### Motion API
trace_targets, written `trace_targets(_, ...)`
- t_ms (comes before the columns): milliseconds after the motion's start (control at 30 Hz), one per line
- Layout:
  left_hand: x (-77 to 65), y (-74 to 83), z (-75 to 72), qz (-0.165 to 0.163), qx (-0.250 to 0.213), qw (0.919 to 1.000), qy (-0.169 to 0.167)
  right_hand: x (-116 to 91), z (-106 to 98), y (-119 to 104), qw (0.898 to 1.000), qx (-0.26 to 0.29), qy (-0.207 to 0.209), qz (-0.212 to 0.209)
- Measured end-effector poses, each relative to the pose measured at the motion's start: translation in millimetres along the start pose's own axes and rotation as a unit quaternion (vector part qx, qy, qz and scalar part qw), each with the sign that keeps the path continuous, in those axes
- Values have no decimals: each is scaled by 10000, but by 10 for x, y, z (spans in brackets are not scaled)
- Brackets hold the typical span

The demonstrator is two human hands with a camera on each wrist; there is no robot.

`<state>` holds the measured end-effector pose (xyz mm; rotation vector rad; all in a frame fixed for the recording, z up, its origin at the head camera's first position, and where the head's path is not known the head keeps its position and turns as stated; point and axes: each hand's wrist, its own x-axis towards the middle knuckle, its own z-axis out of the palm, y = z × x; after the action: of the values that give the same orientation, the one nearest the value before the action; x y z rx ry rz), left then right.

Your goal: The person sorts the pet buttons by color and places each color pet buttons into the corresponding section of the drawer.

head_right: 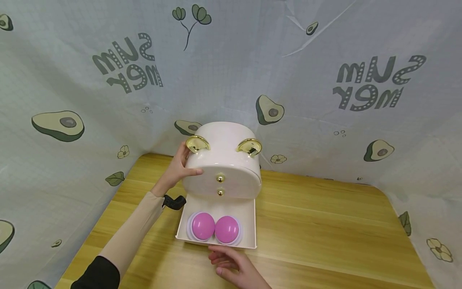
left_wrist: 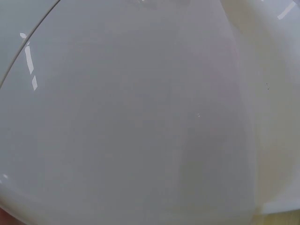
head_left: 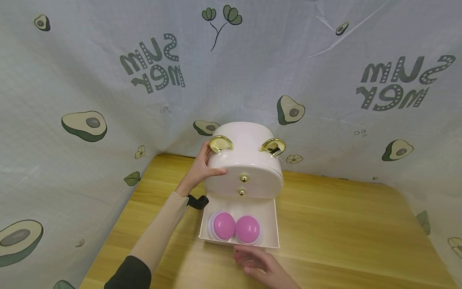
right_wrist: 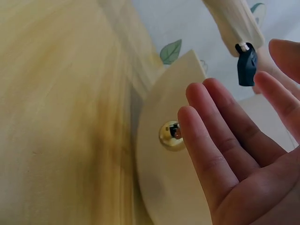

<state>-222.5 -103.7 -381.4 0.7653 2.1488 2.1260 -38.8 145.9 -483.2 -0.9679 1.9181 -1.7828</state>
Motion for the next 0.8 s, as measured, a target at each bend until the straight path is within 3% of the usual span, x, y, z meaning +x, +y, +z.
trace_targets(133, -4, -2, -3, 9, 3, 10000, -7, -15, 17, 28, 9992, 89, -49, 397)
trace_targets(433, -4, -8, 2, 14, -74, 10000, 8, -45, 49, 221, 9993, 198, -271, 168)
trace_targets(800, -5, -17, -6, 9, -79, 10000, -8, -61, 62, 390, 9995, 210, -129, 208)
